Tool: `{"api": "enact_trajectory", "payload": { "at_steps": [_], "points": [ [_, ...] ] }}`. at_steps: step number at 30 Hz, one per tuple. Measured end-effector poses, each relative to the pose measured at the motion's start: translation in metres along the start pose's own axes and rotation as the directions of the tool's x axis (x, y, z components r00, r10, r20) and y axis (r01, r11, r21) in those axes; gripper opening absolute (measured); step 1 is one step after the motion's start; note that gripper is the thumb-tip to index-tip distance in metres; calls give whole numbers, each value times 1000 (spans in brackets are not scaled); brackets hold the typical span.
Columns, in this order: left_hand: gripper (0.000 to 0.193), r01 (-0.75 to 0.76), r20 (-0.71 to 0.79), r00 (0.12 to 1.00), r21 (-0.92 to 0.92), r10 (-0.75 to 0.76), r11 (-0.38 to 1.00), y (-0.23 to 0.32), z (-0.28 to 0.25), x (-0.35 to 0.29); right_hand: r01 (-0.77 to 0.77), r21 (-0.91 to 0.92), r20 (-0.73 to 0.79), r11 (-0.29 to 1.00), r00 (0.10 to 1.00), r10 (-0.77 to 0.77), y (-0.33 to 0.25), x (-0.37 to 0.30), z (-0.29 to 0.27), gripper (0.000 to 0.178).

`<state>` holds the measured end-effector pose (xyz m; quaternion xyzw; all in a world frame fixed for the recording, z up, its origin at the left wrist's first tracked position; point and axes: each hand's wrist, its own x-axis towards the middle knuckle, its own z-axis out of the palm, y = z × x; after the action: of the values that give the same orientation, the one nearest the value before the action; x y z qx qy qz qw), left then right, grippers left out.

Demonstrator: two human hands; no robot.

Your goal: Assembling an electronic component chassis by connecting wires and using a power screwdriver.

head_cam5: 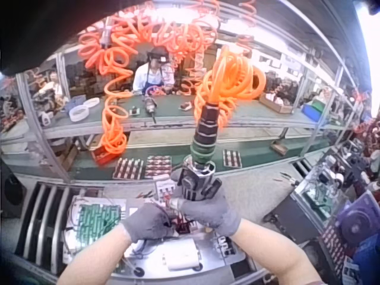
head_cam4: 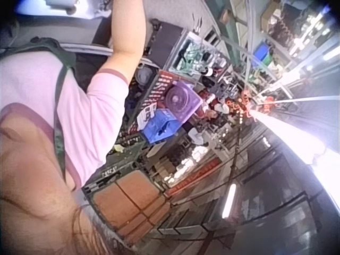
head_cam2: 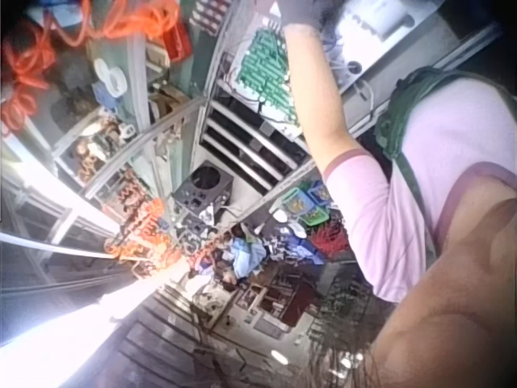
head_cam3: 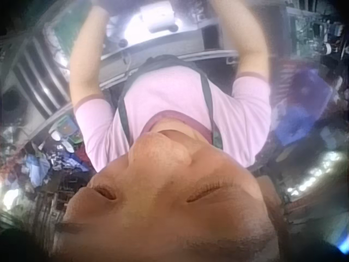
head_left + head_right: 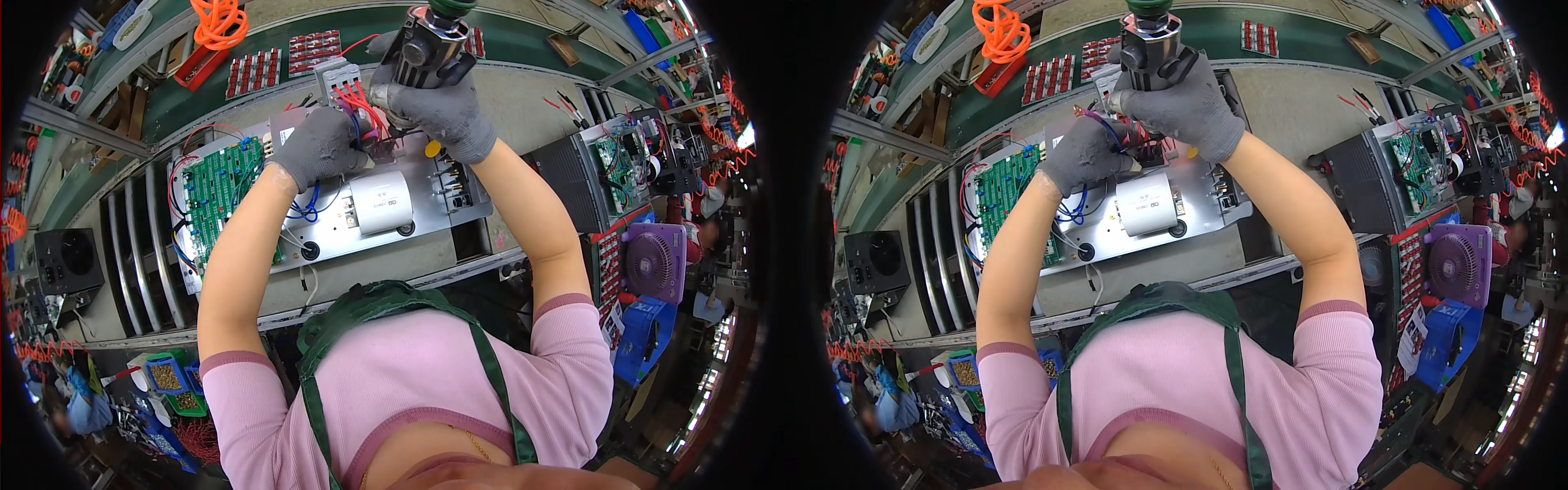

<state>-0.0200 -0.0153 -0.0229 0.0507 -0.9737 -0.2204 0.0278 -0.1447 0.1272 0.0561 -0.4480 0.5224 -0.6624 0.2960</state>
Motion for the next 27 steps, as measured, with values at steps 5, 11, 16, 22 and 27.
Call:
{"api": "enact_trajectory", "payload": {
  "at_steps": [5,11,16,22,27],
  "points": [
    [36,-48,-41,998,-13,47,999,0,2,0,9,-124,-9,992,1000,-10,2,3,0,42],
    [36,-33,-22,999,30,33,999,3,1,0,36,-88,194,995,981,-18,5,8,-11,42],
    [32,42,111,992,136,-57,990,17,-8,-4,-86,10,428,996,901,73,-3,7,-20,50],
    [28,-9,128,992,211,-19,977,15,-1,-1,74,-26,335,997,940,-61,12,1,-18,44],
    [27,-59,-22,998,167,64,984,4,12,-3,-27,14,294,1000,956,22,9,-1,-5,39]
  ]
}}
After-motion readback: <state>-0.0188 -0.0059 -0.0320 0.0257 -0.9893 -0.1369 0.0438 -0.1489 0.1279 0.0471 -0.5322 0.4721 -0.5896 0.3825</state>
